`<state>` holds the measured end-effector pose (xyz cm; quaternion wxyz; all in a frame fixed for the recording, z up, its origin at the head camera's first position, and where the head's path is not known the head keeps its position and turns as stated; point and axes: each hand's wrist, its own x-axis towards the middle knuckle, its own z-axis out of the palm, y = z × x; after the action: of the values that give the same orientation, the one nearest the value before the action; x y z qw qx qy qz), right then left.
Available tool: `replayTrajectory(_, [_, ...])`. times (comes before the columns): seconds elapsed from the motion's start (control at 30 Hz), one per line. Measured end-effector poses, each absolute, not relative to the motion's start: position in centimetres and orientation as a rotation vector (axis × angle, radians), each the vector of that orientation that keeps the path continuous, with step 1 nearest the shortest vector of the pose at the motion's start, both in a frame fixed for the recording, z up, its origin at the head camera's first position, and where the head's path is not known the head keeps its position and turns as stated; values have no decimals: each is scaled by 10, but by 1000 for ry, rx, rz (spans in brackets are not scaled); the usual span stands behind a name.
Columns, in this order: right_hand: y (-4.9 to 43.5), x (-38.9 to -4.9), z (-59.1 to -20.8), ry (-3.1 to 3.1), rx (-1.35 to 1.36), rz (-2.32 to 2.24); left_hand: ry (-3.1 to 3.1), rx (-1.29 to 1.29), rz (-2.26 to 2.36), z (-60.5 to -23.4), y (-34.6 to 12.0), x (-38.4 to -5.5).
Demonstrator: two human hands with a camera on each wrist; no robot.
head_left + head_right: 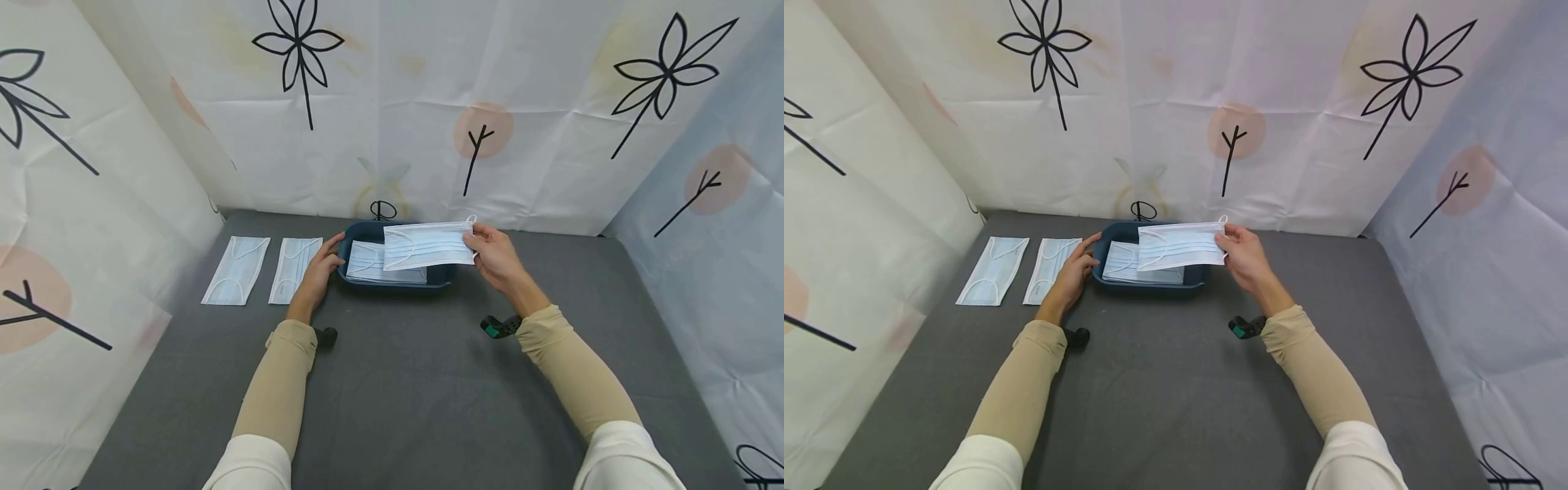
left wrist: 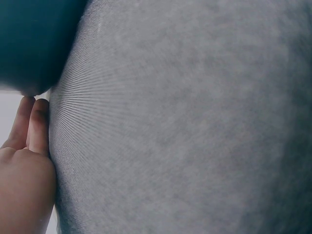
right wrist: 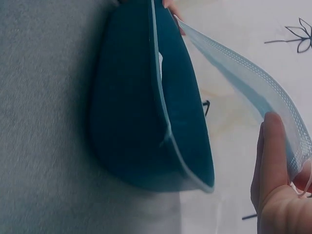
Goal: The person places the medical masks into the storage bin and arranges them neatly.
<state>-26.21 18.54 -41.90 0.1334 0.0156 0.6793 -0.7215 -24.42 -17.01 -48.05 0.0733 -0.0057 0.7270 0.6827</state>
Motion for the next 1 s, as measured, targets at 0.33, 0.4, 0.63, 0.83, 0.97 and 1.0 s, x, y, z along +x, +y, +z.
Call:
replayTrajectory(0.33, [158,-272,-420,1977,84,-2103,2185,-12,2085,-503,-172,-256])
replayTrajectory(0.4, [153,-273,-421,1977,91,-2100,2180,-18,2080,-498,-171,-254])
replayTrajectory(0.63, [135,-275,-425,1947,127,-2080,2136,-38,2087,-479,-169,-244])
replayTrajectory(0.83, [119,-277,-432,1916,117,-2091,2141,-28,2087,-478,-169,-244])
replayTrajectory(0.97, [110,-278,-436,1890,137,-2118,2142,-26,2082,-479,-170,-245])
replayTrajectory(1.0, [108,-279,-437,1883,143,-2125,2141,-24,2084,-479,-169,-245])
